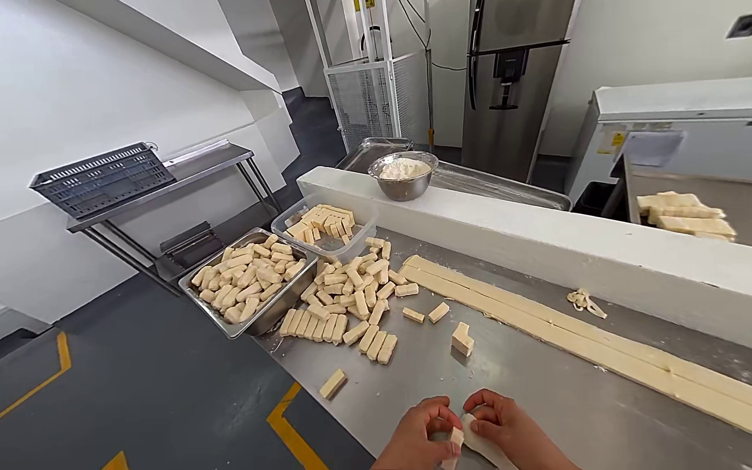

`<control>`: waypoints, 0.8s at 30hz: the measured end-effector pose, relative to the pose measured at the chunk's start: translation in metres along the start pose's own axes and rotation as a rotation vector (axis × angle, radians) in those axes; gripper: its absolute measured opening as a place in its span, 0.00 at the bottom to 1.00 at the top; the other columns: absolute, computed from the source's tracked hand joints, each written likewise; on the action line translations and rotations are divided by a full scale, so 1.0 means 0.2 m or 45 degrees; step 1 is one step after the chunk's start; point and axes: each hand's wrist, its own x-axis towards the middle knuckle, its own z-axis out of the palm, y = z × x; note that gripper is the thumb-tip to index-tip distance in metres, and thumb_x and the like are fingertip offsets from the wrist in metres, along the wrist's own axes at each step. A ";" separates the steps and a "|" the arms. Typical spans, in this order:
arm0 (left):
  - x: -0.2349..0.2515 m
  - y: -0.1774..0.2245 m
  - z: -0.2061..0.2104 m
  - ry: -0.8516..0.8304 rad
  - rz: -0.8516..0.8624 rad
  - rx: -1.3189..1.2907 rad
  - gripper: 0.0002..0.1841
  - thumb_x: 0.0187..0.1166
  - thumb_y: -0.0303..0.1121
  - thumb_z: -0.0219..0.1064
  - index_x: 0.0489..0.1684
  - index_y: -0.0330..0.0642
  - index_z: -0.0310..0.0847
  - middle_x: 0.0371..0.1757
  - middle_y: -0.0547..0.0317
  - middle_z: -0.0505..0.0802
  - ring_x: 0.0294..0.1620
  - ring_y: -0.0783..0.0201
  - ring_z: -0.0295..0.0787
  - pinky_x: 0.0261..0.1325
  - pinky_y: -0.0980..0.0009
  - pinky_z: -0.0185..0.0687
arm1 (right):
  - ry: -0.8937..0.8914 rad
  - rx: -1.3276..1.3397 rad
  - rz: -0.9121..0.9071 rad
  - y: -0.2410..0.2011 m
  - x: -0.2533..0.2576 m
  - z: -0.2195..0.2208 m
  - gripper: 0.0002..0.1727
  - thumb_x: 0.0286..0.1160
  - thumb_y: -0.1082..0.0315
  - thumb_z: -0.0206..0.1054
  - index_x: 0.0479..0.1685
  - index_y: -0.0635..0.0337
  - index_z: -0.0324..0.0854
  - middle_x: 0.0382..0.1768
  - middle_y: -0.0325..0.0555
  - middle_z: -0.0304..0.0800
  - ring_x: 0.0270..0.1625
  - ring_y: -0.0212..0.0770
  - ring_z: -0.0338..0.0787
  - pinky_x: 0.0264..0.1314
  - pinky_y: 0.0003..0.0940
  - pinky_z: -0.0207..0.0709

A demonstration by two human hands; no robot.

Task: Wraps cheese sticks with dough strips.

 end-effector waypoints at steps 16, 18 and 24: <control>-0.09 -0.45 -0.20 1.503 0.588 1.215 0.16 0.71 0.13 0.62 0.51 0.27 0.92 0.56 0.36 0.95 0.60 0.35 0.92 0.68 0.32 0.77 | -0.258 0.035 0.278 -0.11 0.18 0.35 0.06 0.78 0.75 0.68 0.49 0.67 0.82 0.33 0.45 0.93 0.34 0.37 0.94 0.45 0.34 0.88; -0.11 -0.51 -0.17 1.495 0.745 1.215 0.16 0.69 0.14 0.62 0.49 0.29 0.93 0.55 0.39 0.96 0.59 0.38 0.94 0.67 0.34 0.80 | -0.256 0.044 0.298 -0.07 0.14 0.30 0.06 0.78 0.75 0.69 0.48 0.66 0.83 0.32 0.45 0.94 0.34 0.37 0.94 0.44 0.34 0.89; -0.17 -0.56 -0.14 1.450 0.813 0.999 0.12 0.73 0.21 0.67 0.48 0.28 0.93 0.59 0.37 0.94 0.64 0.38 0.91 0.70 0.51 0.84 | -0.240 0.007 0.280 0.00 0.03 0.21 0.06 0.76 0.75 0.70 0.46 0.67 0.85 0.31 0.44 0.94 0.35 0.37 0.94 0.46 0.36 0.88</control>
